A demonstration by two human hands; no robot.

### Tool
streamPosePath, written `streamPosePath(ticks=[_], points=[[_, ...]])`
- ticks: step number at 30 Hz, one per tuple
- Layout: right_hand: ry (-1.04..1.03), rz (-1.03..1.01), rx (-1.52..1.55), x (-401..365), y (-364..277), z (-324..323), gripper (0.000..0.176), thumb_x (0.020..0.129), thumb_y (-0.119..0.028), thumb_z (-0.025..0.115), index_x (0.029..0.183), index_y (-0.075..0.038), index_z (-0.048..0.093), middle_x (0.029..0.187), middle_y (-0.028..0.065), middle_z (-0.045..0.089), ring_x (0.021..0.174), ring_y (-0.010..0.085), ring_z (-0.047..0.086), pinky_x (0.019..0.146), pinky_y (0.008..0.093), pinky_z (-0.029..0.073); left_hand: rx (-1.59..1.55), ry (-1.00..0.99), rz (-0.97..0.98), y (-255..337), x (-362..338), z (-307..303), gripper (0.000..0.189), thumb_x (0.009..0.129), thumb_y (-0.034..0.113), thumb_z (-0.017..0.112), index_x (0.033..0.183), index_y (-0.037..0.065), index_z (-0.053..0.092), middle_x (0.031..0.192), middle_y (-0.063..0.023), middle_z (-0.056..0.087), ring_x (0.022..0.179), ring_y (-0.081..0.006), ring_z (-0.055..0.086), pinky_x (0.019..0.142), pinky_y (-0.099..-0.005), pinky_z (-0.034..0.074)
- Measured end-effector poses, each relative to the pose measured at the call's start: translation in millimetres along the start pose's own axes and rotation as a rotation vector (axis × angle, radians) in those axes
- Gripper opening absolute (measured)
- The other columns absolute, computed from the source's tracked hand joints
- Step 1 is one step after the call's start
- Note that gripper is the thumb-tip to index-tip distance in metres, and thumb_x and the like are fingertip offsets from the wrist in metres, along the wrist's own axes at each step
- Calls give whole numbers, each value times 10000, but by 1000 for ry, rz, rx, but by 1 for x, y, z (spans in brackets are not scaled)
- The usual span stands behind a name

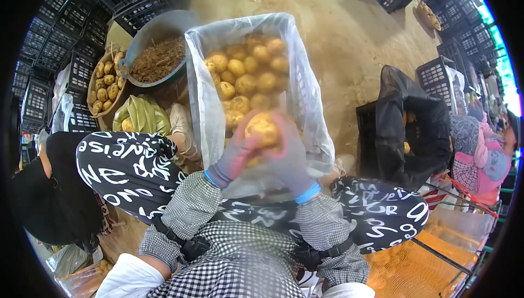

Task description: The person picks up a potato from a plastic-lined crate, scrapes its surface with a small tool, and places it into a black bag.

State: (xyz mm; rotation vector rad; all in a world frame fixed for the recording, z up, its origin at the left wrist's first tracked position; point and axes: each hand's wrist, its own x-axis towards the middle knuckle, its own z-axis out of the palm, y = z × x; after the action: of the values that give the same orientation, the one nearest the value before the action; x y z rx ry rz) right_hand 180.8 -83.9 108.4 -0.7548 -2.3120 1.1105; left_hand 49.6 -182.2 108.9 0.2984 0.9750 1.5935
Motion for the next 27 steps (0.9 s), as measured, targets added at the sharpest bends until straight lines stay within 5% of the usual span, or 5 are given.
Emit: streamPosePath(ticks=[7,10,13,16,27], points=[[-119,156,194,-1,-6,-9,958,706,-81,833,1496,0,296,1456,159,404,1338,218,431,1103,358,391,266,-134,320,-4,-4,-9,776,972,262,637,1563,60,177,1453,-105,414,1228,-156,522,975,-330,498],[-113,226,448,-3,4,-3,1006,680,-117,873,1498,-7,298,1460,155,406,1333,224,438,1106,361,387,131,-121,22,14,-9,-10,743,1008,429,522,1565,71,185,1524,-117,369,1321,-200,472,1053,-331,450],[-77,219,549,-2,4,-2,1031,673,-200,896,1493,3,304,1443,172,429,1325,257,452,1103,374,384,55,-141,18,11,-5,-19,643,1045,407,437,1556,82,222,1488,-96,418,1295,-196,502,1041,-331,464],[-82,-9,23,2,-6,-12,986,722,-282,863,1485,16,313,1427,197,443,1319,295,461,1094,399,385,216,-62,8,5,2,-12,598,1062,388,383,1556,94,218,1478,-90,419,1306,-197,488,1029,-346,476],[57,-26,-64,-6,-10,14,570,974,-222,508,1428,87,359,1371,281,458,1260,420,467,1067,421,382,-180,-48,-24,-24,-2,-6,573,1048,415,381,1509,85,301,1456,-93,448,1317,-232,482,1061,-388,447]])
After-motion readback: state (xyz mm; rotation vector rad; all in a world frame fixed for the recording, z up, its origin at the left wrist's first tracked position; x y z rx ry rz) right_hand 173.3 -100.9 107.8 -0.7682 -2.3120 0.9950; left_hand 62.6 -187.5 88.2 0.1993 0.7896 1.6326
